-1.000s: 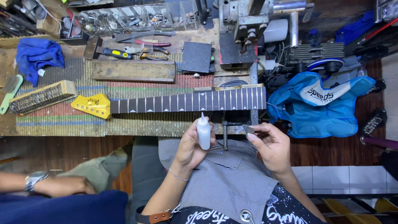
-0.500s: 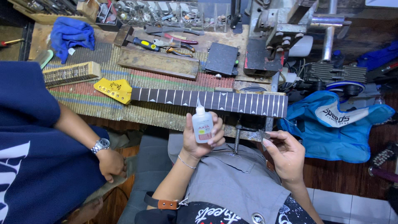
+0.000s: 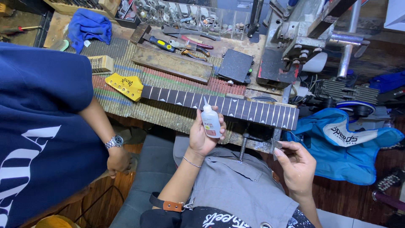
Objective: The person applies glue to a small metal fret and inserts it into a slot on a guitar neck. They then use a small tool to press the fret into place and operate a grinding machine to smooth the frets along the neck.
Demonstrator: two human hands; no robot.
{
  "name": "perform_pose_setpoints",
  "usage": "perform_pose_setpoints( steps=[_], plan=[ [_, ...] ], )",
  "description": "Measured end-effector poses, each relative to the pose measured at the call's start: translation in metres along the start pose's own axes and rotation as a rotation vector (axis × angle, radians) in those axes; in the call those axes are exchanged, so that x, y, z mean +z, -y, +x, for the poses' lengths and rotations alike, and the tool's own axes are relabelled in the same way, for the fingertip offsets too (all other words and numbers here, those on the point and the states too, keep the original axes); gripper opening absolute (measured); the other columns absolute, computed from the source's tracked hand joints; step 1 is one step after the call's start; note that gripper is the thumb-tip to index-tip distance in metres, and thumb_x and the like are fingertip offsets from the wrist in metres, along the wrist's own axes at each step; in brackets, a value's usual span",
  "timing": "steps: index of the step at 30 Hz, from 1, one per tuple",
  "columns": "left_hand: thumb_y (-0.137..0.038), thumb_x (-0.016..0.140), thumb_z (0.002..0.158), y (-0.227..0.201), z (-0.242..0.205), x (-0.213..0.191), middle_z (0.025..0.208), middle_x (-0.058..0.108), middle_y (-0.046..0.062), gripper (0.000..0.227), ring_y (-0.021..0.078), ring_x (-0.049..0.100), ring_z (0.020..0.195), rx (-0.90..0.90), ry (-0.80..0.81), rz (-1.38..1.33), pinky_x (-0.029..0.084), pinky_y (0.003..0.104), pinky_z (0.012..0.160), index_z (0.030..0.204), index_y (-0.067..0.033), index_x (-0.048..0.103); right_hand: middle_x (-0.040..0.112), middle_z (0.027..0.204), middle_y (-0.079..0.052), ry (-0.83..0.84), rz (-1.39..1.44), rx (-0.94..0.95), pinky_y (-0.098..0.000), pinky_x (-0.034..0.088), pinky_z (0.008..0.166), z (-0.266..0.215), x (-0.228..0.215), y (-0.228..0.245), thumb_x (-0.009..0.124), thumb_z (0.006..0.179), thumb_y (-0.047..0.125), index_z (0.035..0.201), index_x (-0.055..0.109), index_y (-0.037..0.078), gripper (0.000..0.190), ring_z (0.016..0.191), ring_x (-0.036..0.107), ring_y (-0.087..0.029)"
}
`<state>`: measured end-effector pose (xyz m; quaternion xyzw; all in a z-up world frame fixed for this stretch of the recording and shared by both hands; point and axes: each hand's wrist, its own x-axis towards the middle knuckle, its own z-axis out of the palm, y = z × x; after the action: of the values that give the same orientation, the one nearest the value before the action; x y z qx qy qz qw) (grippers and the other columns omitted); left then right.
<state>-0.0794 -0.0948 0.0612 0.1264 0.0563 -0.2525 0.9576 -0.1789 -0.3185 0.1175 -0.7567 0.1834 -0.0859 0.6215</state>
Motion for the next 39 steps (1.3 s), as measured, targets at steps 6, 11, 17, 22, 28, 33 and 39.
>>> perform_pose_setpoints(
  steps=[6,11,17,22,28,33,39],
  plan=[
    [-0.051,0.030,0.097,0.005,0.003,-0.003,0.094,0.054,0.012,0.049,0.0242,0.055,0.072,-0.019,-0.006,0.004,0.044,0.034,0.056,0.118,-0.0117,0.050,0.062,0.091,-0.009,-0.001,0.010,-0.004,-0.0207,0.050,0.067,0.003,-0.003,-0.004,0.066,0.079,0.008,0.095,0.062,-0.001,0.018,0.078,0.060,-0.014],
    [-0.050,0.029,0.097,0.008,0.004,0.001,0.094,0.055,0.013,0.049,0.0246,0.056,0.070,0.007,0.000,0.041,0.045,0.033,0.054,0.119,-0.0108,0.048,0.063,0.091,-0.009,0.005,0.002,-0.024,-0.0209,0.048,0.068,0.004,-0.006,-0.004,0.066,0.079,0.008,0.095,0.062,0.000,0.018,0.077,0.059,-0.013],
    [-0.054,0.028,0.096,0.014,0.003,-0.002,0.094,0.056,0.013,0.053,0.0249,0.057,0.070,0.011,-0.002,0.064,0.046,0.033,0.055,0.117,-0.0098,0.050,0.063,0.090,-0.009,0.021,0.008,-0.024,-0.0216,0.049,0.067,0.004,-0.009,0.000,0.065,0.080,0.008,0.095,0.062,0.000,0.018,0.076,0.059,-0.014],
    [-0.052,0.025,0.097,0.020,-0.003,0.006,0.095,0.057,0.016,0.054,0.0262,0.058,0.072,0.033,0.010,0.128,0.048,0.034,0.058,0.121,-0.0085,0.048,0.064,0.091,-0.009,0.015,-0.012,-0.024,-0.0218,0.049,0.070,-0.001,-0.012,-0.007,0.066,0.079,0.009,0.095,0.062,0.000,0.018,0.079,0.060,-0.014],
    [-0.034,0.054,0.084,0.041,-0.008,-0.006,0.096,0.058,0.023,0.042,0.0267,0.065,0.080,0.130,0.020,0.666,0.057,0.034,0.067,0.107,0.0011,0.049,0.061,0.077,-0.012,0.001,0.197,-0.172,-0.0244,0.046,0.059,-0.007,-0.012,-0.016,0.068,0.077,0.002,0.087,0.061,-0.005,0.014,0.067,0.054,-0.012],
    [-0.022,0.075,0.073,0.042,-0.023,0.046,0.095,0.060,0.011,0.032,0.0292,0.061,0.086,0.475,0.168,1.633,0.050,0.038,0.075,0.095,-0.0057,0.058,0.064,0.067,-0.015,0.008,0.079,-0.433,-0.0316,0.049,0.052,-0.013,-0.010,0.013,0.072,0.069,-0.003,0.076,0.068,-0.003,0.009,0.056,0.060,-0.025],
    [-0.014,0.076,0.071,0.050,-0.026,0.049,0.083,0.065,0.009,0.030,0.0288,0.061,0.068,0.813,0.408,1.645,0.049,0.040,0.061,0.091,-0.0066,0.055,0.063,0.066,-0.014,-0.054,0.060,-0.693,-0.0310,0.049,0.049,-0.014,-0.012,0.017,0.072,0.068,-0.005,0.074,0.070,-0.002,0.007,0.053,0.059,-0.023]
  ],
)
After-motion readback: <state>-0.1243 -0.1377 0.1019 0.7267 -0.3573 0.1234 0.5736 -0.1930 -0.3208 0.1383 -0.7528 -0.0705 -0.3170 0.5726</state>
